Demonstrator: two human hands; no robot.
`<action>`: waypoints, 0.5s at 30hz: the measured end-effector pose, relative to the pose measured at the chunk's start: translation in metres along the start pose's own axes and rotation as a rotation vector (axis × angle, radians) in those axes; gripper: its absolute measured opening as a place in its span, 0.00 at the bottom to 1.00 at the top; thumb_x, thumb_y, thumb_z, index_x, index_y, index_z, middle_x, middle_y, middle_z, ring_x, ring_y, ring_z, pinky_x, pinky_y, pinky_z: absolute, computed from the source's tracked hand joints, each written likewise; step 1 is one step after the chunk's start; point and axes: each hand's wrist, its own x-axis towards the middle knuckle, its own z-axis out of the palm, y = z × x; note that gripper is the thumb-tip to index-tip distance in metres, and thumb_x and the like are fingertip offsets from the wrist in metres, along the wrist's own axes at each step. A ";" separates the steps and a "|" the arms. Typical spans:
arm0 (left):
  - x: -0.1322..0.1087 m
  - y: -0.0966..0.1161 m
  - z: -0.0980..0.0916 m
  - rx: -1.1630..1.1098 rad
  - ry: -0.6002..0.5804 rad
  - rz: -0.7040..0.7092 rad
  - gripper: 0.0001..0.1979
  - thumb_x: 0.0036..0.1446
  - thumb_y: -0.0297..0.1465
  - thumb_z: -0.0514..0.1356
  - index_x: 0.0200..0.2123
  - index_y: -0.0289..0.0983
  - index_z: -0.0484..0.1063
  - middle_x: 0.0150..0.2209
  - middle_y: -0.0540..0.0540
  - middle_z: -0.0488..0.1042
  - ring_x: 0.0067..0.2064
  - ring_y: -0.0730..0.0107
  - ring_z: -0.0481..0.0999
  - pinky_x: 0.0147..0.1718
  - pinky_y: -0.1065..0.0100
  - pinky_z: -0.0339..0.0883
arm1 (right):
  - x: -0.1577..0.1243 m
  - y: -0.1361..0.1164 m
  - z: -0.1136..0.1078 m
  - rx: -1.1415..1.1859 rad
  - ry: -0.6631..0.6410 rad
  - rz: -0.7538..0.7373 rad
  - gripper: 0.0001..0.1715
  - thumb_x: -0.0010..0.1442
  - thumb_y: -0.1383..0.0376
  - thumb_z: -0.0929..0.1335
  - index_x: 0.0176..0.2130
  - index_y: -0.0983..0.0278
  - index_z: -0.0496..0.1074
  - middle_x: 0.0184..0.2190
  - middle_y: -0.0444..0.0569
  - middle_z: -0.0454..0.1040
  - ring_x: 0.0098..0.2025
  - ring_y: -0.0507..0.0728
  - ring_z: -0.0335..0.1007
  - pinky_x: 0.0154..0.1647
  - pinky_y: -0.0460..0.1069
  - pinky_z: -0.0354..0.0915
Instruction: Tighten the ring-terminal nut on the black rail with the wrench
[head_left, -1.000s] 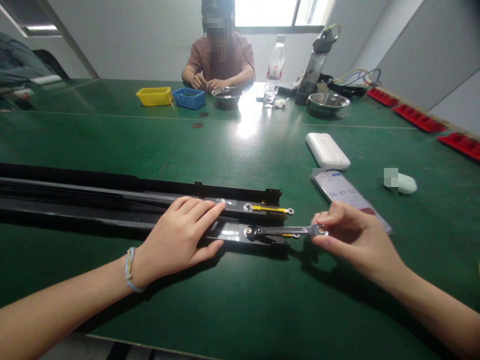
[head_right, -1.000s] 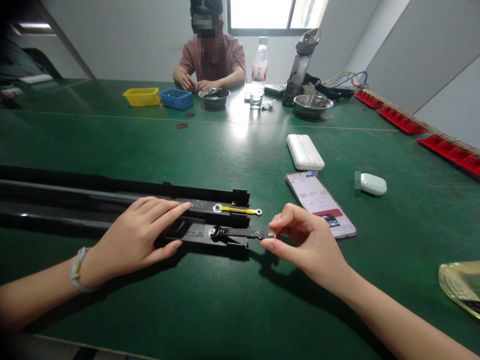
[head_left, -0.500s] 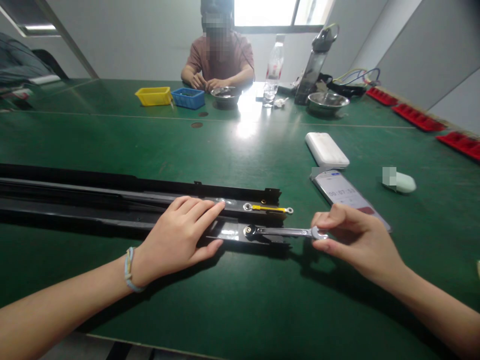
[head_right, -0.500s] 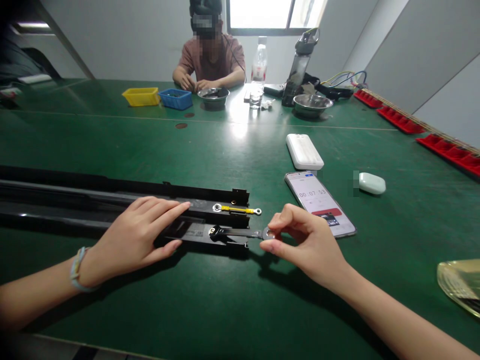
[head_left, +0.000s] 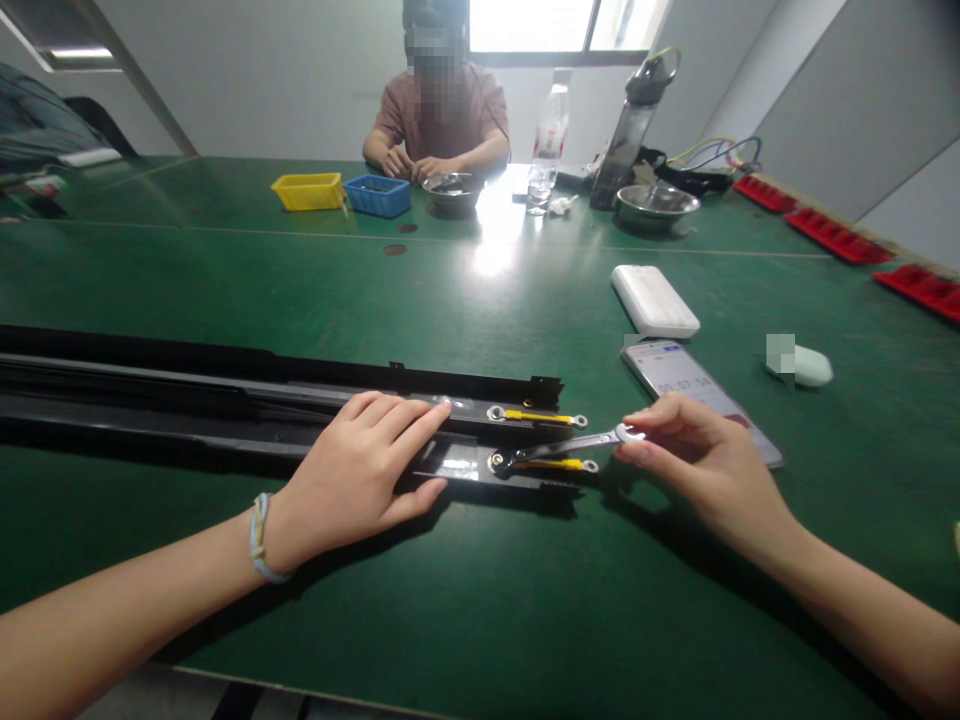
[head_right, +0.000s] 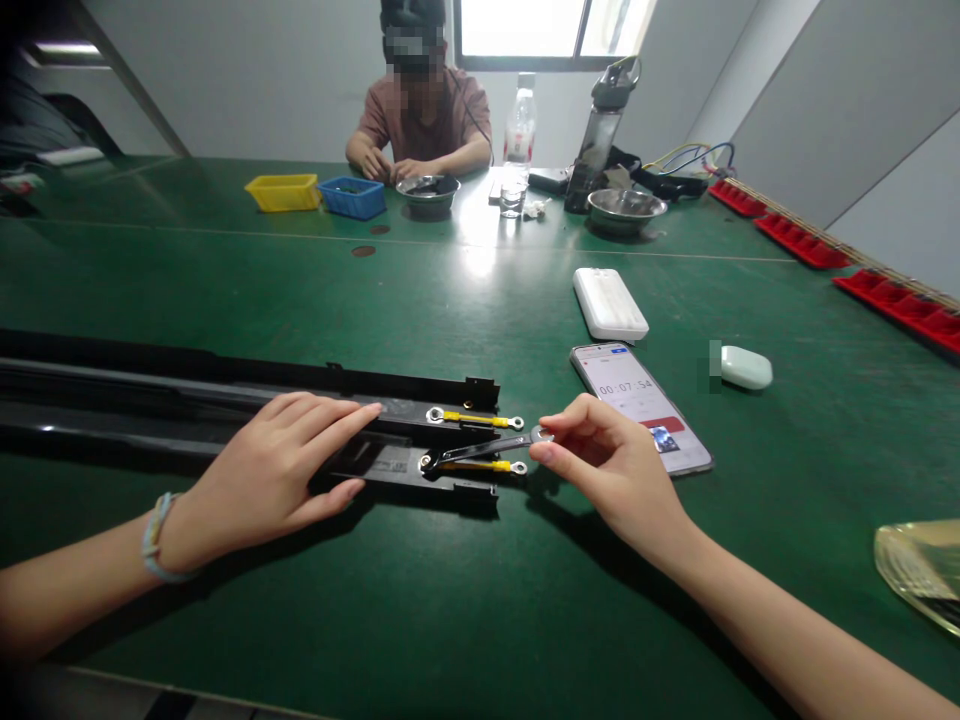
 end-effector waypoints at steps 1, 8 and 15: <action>0.000 0.000 0.000 0.000 0.000 0.002 0.27 0.59 0.40 0.55 0.56 0.28 0.65 0.48 0.36 0.73 0.46 0.54 0.71 0.46 0.54 0.63 | -0.001 0.000 0.000 -0.003 0.001 -0.011 0.12 0.47 0.57 0.76 0.28 0.59 0.72 0.25 0.45 0.76 0.26 0.54 0.72 0.24 0.47 0.68; 0.001 -0.001 0.003 0.010 0.006 0.008 0.27 0.59 0.41 0.54 0.56 0.28 0.64 0.48 0.36 0.73 0.46 0.54 0.71 0.46 0.54 0.63 | -0.005 -0.002 0.003 0.082 -0.038 -0.086 0.14 0.44 0.60 0.77 0.25 0.58 0.70 0.24 0.43 0.72 0.27 0.55 0.71 0.28 0.48 0.70; 0.002 -0.001 0.004 0.011 -0.001 -0.002 0.27 0.59 0.40 0.54 0.56 0.29 0.63 0.48 0.37 0.73 0.47 0.54 0.71 0.47 0.54 0.63 | -0.008 -0.003 0.004 0.126 -0.114 -0.140 0.17 0.44 0.60 0.77 0.23 0.58 0.67 0.20 0.42 0.67 0.24 0.54 0.67 0.24 0.49 0.67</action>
